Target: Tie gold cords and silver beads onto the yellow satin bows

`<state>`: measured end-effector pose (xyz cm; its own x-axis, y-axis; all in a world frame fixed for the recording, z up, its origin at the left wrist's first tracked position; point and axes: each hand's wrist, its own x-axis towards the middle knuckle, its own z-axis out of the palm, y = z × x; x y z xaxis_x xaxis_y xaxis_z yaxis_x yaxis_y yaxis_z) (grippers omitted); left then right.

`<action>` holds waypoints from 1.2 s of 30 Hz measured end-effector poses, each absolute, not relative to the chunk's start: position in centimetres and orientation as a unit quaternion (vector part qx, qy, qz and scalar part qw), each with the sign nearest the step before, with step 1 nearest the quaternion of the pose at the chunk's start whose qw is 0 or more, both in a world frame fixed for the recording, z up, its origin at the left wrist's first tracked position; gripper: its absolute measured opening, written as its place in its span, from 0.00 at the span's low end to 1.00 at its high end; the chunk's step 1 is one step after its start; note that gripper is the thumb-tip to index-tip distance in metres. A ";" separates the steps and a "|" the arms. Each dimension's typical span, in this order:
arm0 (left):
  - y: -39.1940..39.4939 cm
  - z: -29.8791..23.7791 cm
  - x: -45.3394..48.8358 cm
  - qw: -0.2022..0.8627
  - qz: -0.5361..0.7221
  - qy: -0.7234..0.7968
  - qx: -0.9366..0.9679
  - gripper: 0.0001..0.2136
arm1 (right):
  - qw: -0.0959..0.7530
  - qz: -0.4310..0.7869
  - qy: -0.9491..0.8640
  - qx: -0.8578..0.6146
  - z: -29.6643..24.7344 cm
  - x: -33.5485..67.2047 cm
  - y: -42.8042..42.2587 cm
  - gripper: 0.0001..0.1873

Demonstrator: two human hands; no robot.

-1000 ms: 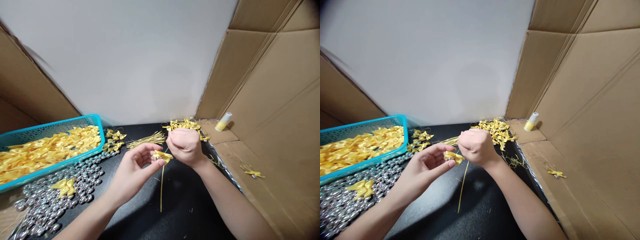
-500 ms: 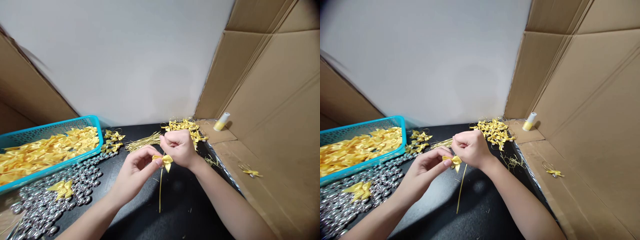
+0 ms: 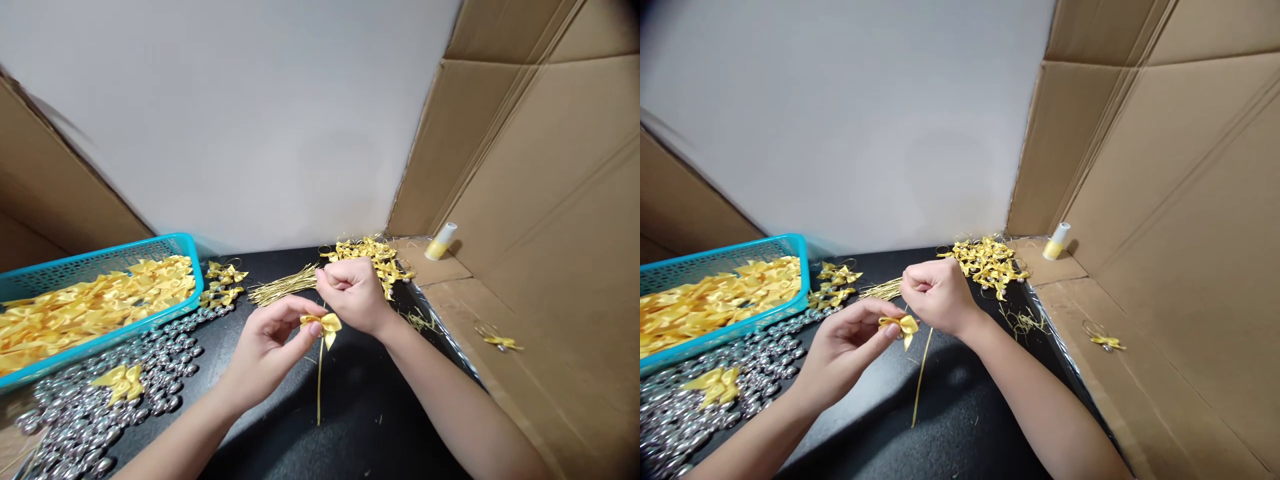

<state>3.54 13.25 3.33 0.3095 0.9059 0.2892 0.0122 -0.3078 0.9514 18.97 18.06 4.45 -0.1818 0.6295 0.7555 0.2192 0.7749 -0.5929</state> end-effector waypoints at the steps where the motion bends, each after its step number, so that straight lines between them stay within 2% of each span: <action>1: 13.2 3.4 3.6 0.469 0.465 0.344 0.667 0.05 | 0.572 0.177 -0.753 -0.273 4.4 19.0 18.1 0.22; 12: 12.6 3.3 3.6 0.491 0.413 0.326 0.694 0.08 | 0.606 0.086 -0.758 -0.225 4.6 19.7 18.4 0.23; 16: 12.5 3.4 3.6 0.531 0.404 0.345 0.660 0.09 | 0.606 0.116 -0.732 -0.289 4.3 19.3 18.6 0.25; 23: 12.6 3.8 3.7 0.578 0.419 0.351 0.606 0.10 | 0.555 0.186 -0.723 -0.367 3.6 18.7 18.7 0.27; 30: 12.7 3.9 3.9 0.595 0.406 0.358 0.593 0.08 | 0.584 0.202 -0.688 -0.381 3.7 18.4 18.3 0.25; 36: 12.4 3.8 3.7 0.579 0.389 0.393 0.599 0.07 | 0.610 0.101 -0.725 -0.304 3.1 18.6 18.7 0.21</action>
<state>3.70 12.40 3.78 0.3883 0.9215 0.0106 0.0220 -0.0208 0.9995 18.64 18.70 3.13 -0.0709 0.5637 0.8229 0.3174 0.7949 -0.5172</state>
